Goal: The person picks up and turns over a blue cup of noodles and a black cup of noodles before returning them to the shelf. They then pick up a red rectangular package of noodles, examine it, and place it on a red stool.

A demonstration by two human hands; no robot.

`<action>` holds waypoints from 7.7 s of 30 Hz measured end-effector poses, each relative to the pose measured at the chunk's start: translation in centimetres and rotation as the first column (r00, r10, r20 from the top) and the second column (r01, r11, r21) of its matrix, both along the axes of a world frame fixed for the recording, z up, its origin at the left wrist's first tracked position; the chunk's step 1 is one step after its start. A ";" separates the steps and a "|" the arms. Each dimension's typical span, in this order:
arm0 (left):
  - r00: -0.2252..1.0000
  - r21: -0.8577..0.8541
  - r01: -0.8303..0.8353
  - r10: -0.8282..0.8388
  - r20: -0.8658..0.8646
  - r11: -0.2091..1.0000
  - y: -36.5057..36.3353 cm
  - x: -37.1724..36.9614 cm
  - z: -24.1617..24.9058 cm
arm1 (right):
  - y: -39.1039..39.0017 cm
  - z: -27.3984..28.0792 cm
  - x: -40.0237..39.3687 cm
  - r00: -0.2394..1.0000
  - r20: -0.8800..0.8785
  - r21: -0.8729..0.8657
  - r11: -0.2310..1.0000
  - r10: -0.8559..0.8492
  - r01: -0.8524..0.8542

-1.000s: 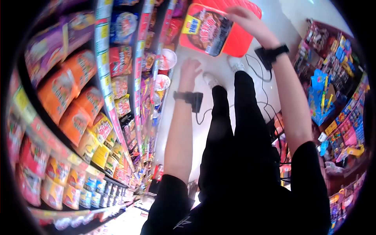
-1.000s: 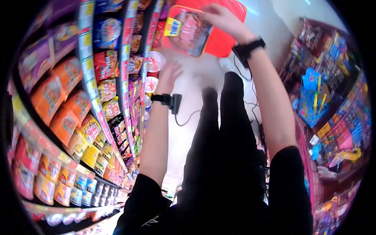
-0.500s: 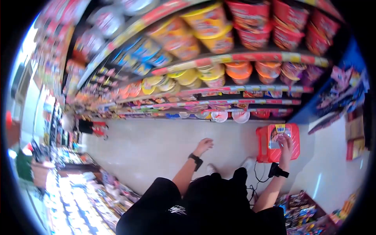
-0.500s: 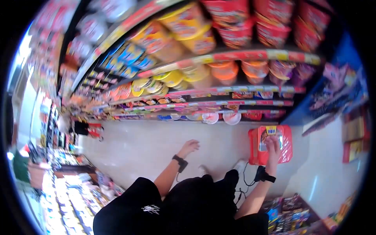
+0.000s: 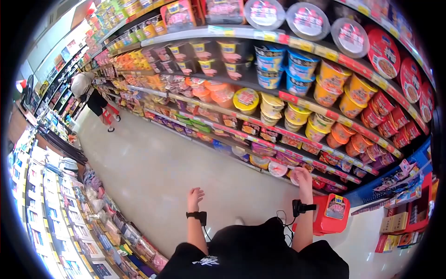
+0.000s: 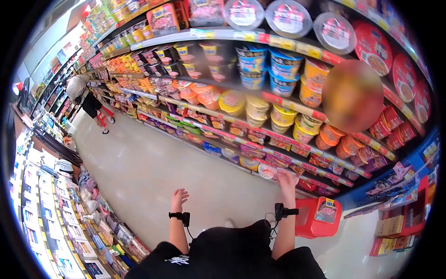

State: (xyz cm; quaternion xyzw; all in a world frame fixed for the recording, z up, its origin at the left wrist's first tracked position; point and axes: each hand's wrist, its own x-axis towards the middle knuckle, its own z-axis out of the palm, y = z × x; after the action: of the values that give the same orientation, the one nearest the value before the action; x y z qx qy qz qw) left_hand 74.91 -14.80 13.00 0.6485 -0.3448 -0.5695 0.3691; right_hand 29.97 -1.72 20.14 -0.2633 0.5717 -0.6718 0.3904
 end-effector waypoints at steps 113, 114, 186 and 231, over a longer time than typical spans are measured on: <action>0.131 -0.460 0.867 -0.978 -0.160 0.192 -10.4 -11.2 19.6 | -2.0 14.1 21.5 0.606 -0.378 0.036 0.643 -0.699 0.765; 0.128 -0.471 0.866 -0.984 -0.122 0.171 -10.0 -12.2 19.0 | -1.4 13.8 20.8 0.592 -0.379 0.044 0.625 -0.711 0.779; 0.320 0.058 0.947 -0.943 -0.092 0.316 7.2 -44.8 -19.9 | 29.5 -27.9 -18.1 0.098 0.181 0.636 0.192 -0.979 0.748; 0.997 -0.426 0.076 -0.079 0.011 0.901 -22.8 15.1 6.8 | -12.9 5.5 12.0 0.700 0.411 -0.247 0.668 -0.584 0.702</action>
State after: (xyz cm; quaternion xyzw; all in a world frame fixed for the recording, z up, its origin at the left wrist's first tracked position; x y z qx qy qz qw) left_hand 90.02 -37.57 19.81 0.5361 -0.4853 -0.4968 0.4799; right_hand 42.00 -14.59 25.61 -0.0090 0.4184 -0.8964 0.1459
